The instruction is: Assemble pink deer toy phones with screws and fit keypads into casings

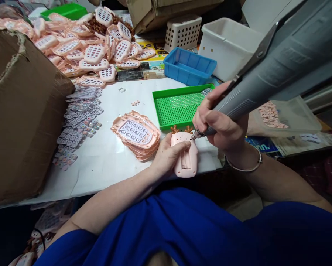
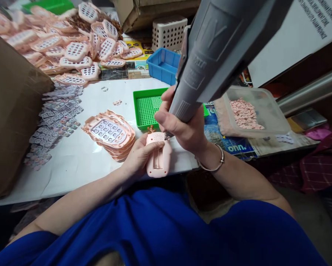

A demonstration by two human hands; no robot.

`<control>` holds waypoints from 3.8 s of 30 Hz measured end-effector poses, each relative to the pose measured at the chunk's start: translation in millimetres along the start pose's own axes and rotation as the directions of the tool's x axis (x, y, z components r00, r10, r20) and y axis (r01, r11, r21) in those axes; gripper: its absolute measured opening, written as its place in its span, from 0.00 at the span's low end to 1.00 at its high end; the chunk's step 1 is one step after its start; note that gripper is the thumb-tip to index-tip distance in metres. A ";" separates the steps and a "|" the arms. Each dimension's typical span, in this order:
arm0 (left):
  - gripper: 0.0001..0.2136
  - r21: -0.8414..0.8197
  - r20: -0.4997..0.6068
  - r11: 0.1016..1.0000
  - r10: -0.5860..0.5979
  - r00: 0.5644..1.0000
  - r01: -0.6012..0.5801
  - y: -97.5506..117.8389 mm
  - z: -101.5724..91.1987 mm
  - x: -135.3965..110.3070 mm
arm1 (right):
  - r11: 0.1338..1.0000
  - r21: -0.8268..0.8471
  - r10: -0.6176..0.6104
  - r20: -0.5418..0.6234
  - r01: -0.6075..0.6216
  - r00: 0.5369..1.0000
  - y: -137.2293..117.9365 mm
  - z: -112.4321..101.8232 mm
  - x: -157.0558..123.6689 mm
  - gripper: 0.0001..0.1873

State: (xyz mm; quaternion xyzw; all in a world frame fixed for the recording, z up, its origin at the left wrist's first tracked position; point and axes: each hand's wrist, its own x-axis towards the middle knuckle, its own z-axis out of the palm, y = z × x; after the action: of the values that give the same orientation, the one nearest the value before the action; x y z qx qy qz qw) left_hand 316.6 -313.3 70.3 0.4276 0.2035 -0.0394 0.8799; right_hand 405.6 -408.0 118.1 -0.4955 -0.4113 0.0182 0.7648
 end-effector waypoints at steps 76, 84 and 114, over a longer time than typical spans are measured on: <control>0.22 -0.085 0.155 0.953 -0.276 0.949 0.291 3.1 -1.0 -1.5 | 0.934 -0.357 -0.125 -0.332 -0.002 0.935 84.3 -46.0 74.8 0.23; 0.23 -0.114 0.167 0.955 -0.251 0.953 0.272 5.1 -0.4 -2.2 | 0.915 -0.403 -0.109 -0.293 -0.019 0.950 103.6 -62.2 74.5 0.28; 0.20 -0.148 0.104 0.975 -0.155 0.983 0.169 5.7 1.3 -3.2 | 0.982 -0.169 -0.120 -0.238 0.081 0.964 -41.4 5.2 -27.4 0.18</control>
State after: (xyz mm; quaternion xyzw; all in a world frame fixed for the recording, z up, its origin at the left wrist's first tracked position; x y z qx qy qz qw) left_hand 315.5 -311.1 76.6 0.3372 0.1995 -0.1146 0.9129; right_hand 368.4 -437.1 134.3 -0.5311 -0.3376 -0.1152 0.7686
